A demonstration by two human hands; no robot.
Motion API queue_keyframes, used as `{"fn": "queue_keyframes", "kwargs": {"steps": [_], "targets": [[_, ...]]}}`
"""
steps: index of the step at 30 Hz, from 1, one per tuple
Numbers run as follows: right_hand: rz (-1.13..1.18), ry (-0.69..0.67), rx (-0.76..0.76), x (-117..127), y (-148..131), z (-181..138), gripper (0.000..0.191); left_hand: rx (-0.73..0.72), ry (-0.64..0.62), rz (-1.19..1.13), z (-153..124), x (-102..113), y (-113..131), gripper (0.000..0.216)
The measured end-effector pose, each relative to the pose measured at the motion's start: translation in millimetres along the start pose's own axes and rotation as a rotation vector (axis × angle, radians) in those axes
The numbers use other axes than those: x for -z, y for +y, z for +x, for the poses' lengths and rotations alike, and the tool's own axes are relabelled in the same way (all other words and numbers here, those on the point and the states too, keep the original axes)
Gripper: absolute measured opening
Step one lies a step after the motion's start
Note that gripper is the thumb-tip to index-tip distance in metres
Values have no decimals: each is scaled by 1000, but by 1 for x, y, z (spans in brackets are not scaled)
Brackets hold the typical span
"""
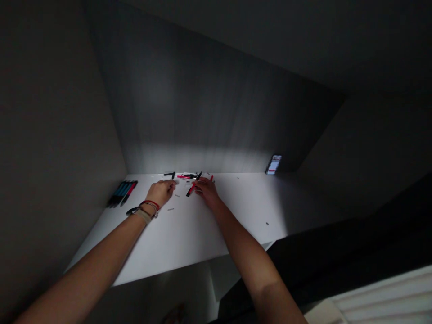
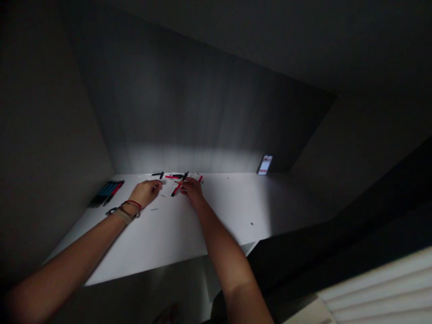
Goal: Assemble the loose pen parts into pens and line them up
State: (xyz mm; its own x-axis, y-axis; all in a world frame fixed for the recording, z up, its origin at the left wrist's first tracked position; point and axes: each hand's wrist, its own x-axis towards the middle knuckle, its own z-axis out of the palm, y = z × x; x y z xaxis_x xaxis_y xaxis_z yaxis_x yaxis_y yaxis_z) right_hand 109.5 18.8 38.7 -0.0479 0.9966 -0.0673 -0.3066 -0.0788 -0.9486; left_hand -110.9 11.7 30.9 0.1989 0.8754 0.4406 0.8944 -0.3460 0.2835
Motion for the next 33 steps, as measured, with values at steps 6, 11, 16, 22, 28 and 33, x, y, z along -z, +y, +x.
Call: {"fn": "queue_keyframes", "kwargs": {"steps": [6, 11, 16, 22, 28, 33], "targets": [[25, 20, 37, 5, 3, 5, 46, -2, 95, -289, 0, -7, -2, 28], [63, -15, 79, 5, 2, 1, 36, 215, 231, -754, -8, -13, 11, 25], [52, -15, 126, 4, -2, -3, 34, 338, 273, -971, -13, -12, 31, 19], [12, -53, 161, 4, -3, -5, 37, 339, 268, -1022, -17, -10, 37, 11], [-21, -58, 185, 5, -6, -7, 33, 244, 248, -977, -14, -8, 39, 11], [6, -57, 208, 9, -5, -3, 35, 210, 259, -994, -10, -11, 36, 16]]}}
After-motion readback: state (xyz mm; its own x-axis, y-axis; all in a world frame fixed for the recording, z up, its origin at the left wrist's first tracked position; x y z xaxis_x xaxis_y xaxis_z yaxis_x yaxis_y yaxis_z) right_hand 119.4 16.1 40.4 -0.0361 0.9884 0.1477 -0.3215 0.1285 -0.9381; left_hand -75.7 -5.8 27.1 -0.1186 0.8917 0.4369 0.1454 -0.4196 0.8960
